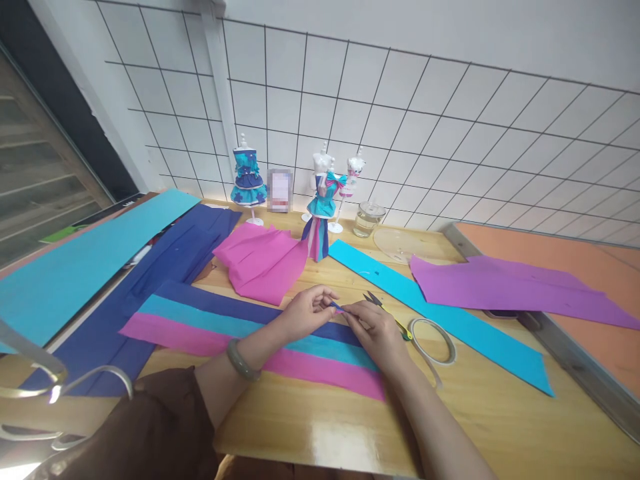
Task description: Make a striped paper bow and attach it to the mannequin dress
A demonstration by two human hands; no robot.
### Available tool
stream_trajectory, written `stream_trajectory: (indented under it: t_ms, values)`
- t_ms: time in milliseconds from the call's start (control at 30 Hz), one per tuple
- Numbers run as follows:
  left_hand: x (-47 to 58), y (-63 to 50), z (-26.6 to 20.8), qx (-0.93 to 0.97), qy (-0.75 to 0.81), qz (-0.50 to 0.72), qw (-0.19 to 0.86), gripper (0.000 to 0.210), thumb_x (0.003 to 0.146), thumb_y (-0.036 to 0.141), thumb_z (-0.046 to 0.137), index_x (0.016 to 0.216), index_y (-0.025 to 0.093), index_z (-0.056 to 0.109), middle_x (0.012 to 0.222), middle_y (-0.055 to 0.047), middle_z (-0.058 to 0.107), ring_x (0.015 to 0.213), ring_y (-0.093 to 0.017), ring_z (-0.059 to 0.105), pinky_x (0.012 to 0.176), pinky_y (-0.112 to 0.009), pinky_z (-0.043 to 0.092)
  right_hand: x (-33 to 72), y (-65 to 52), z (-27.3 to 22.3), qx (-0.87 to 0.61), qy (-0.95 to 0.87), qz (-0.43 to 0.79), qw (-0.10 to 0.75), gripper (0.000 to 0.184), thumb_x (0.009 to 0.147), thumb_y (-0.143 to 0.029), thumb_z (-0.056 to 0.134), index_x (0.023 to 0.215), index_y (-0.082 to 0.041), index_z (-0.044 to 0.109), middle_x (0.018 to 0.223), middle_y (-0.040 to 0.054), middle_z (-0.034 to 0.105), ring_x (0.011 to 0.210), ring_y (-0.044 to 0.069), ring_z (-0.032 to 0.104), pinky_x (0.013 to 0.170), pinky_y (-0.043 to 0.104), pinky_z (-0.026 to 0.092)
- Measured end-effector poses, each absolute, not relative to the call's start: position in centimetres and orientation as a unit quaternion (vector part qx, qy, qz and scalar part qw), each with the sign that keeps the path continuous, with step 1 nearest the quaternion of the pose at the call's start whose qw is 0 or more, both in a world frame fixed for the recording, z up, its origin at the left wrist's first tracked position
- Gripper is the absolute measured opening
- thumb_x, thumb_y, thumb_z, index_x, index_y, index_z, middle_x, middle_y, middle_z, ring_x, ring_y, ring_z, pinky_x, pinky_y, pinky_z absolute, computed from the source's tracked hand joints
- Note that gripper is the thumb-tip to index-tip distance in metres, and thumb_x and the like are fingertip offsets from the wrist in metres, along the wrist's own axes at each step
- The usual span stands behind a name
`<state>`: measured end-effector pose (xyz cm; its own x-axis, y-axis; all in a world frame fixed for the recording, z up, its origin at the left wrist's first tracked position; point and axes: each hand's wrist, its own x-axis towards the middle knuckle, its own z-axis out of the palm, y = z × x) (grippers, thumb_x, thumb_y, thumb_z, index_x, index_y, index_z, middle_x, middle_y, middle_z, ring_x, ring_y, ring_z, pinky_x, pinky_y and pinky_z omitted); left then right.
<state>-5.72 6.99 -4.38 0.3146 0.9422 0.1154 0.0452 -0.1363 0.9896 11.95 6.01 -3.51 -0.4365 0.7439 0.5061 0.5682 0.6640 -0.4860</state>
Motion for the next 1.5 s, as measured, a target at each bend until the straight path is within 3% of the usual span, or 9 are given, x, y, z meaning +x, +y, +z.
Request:
stream_trajectory:
  t_ms: [267,567,1000,1100,1167,1333,1500]
  values:
    - [-5.6,6.7,-4.5,0.627,0.383,0.433,0.522,0.024,0.074,0.021,0.056,0.096,0.015,0.051,0.07,0.003,0.045,0.06,-0.005,0.046,0.059,-0.019,0.04,12.0,6.1,-3.7,-0.399,-0.826,0.119,0.381,0.02,0.085,-0.023,0.047,0.095,-0.021,0.063,0.081,0.0071,0.065,0.074,0.017,0.061,0.065,0.03,0.051]
    - [-5.7,7.0,-4.4,0.603,0.367,0.463,0.536,0.038,0.068,0.004,0.048,0.104,0.016,0.045,0.083,-0.002,0.052,0.074,-0.01,0.055,0.066,-0.023,0.046,12.0,6.2,-3.6,-0.401,-0.815,0.115,0.401,0.019,0.085,-0.024,0.047,0.093,-0.021,0.064,0.08,0.0066,0.066,0.073,0.017,0.061,0.068,0.032,0.051]
    - [-5.4,6.8,-5.0,0.636,0.39,0.442,0.497,0.035,0.073,0.019,0.056,0.107,0.016,0.048,0.074,0.003,0.045,0.061,-0.004,0.047,0.059,-0.018,0.041,11.8,6.0,-3.6,-0.395,-0.827,0.125,0.381,0.02,0.084,-0.024,0.047,0.094,-0.022,0.064,0.081,0.0063,0.065,0.075,0.017,0.062,0.066,0.029,0.051]
    - [-5.6,6.6,-4.6,0.672,0.412,0.436,0.435,0.036,0.075,0.023,0.054,0.11,0.017,0.047,0.086,-0.002,0.051,0.063,-0.006,0.05,0.061,-0.02,0.044,11.7,6.1,-3.6,-0.398,-0.822,0.135,0.384,0.019,0.084,-0.024,0.047,0.093,-0.022,0.063,0.08,0.0065,0.064,0.074,0.017,0.061,0.066,0.03,0.051]
    - [-5.7,6.3,-3.9,0.718,0.418,0.43,0.352,0.036,0.074,0.024,0.056,0.109,0.018,0.048,0.096,-0.005,0.054,0.075,-0.01,0.054,0.071,-0.025,0.045,11.7,6.0,-3.7,-0.399,-0.821,0.139,0.383,0.019,0.084,-0.023,0.047,0.093,-0.021,0.063,0.08,0.0066,0.064,0.074,0.017,0.061,0.066,0.03,0.05]
    - [-5.7,5.7,-2.8,0.825,0.406,0.366,0.145,0.022,0.075,0.023,0.053,0.097,0.017,0.054,0.092,-0.006,0.057,0.093,-0.02,0.051,0.084,-0.033,0.04,11.6,6.0,-3.8,-0.4,-0.824,0.145,0.375,0.019,0.084,-0.023,0.047,0.094,-0.02,0.063,0.079,0.0071,0.064,0.073,0.017,0.06,0.066,0.029,0.05]
    - [-5.8,5.8,-3.1,0.849,0.42,0.313,0.062,0.012,0.078,0.02,0.047,0.087,0.016,0.053,0.086,-0.007,0.056,0.09,-0.021,0.049,0.078,-0.033,0.04,11.5,6.0,-3.9,-0.397,-0.827,0.147,0.369,0.02,0.085,-0.024,0.047,0.094,-0.02,0.064,0.079,0.0068,0.064,0.072,0.017,0.061,0.064,0.028,0.05]
